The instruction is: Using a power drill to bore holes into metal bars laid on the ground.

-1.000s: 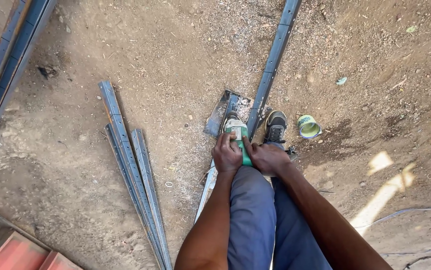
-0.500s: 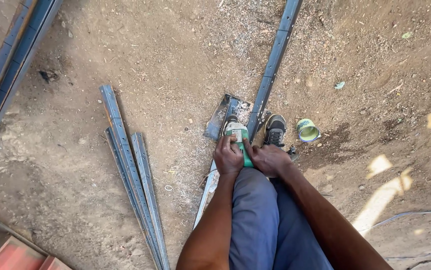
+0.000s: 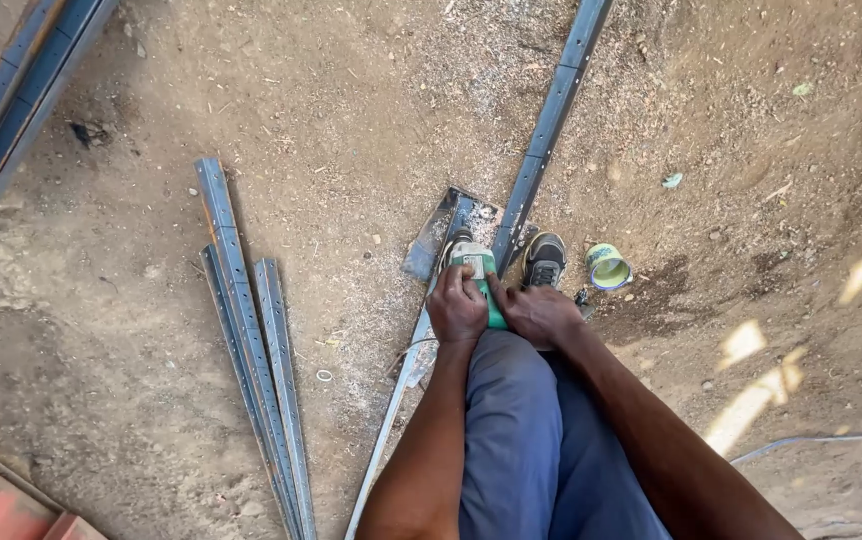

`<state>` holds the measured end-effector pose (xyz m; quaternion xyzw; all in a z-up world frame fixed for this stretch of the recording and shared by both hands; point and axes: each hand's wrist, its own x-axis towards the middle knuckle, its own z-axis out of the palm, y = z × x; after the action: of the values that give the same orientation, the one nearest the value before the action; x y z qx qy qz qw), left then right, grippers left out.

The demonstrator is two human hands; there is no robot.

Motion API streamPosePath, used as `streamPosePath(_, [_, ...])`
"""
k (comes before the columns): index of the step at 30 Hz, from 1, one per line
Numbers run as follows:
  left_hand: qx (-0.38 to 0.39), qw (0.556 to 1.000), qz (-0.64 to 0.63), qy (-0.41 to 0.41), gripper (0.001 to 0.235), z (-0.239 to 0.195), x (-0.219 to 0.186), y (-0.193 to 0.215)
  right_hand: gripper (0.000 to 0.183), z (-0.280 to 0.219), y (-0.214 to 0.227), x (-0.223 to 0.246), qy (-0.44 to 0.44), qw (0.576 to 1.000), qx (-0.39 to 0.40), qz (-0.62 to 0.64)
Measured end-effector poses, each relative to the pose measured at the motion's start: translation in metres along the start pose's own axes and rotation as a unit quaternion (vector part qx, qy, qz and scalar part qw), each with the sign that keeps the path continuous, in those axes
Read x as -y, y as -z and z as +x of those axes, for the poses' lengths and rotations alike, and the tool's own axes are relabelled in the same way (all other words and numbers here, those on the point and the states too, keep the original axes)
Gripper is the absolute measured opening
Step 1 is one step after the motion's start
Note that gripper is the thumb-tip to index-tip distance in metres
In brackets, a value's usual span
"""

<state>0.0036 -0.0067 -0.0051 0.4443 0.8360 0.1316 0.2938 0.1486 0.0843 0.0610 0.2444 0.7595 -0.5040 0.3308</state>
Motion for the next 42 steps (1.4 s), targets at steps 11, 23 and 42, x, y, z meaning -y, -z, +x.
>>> streamPosePath(11, [0.026,0.998,0.013,0.047,0.017,0.01,-0.006,0.016,0.066,-0.001,0.01,0.01,0.005,1.0,0.005,-0.011])
streamPosePath(23, [0.058,0.721,-0.538,0.432,0.033,0.035,-0.026,0.109,0.099,-0.085,-0.073,0.071,-0.163,0.898,-0.27,0.305])
streamPosePath(42, [0.322,0.89,0.313,0.077,0.02,-0.034,0.268,-0.124,0.035,-0.091,-0.09,0.034,-0.443,0.477,-0.401,0.645])
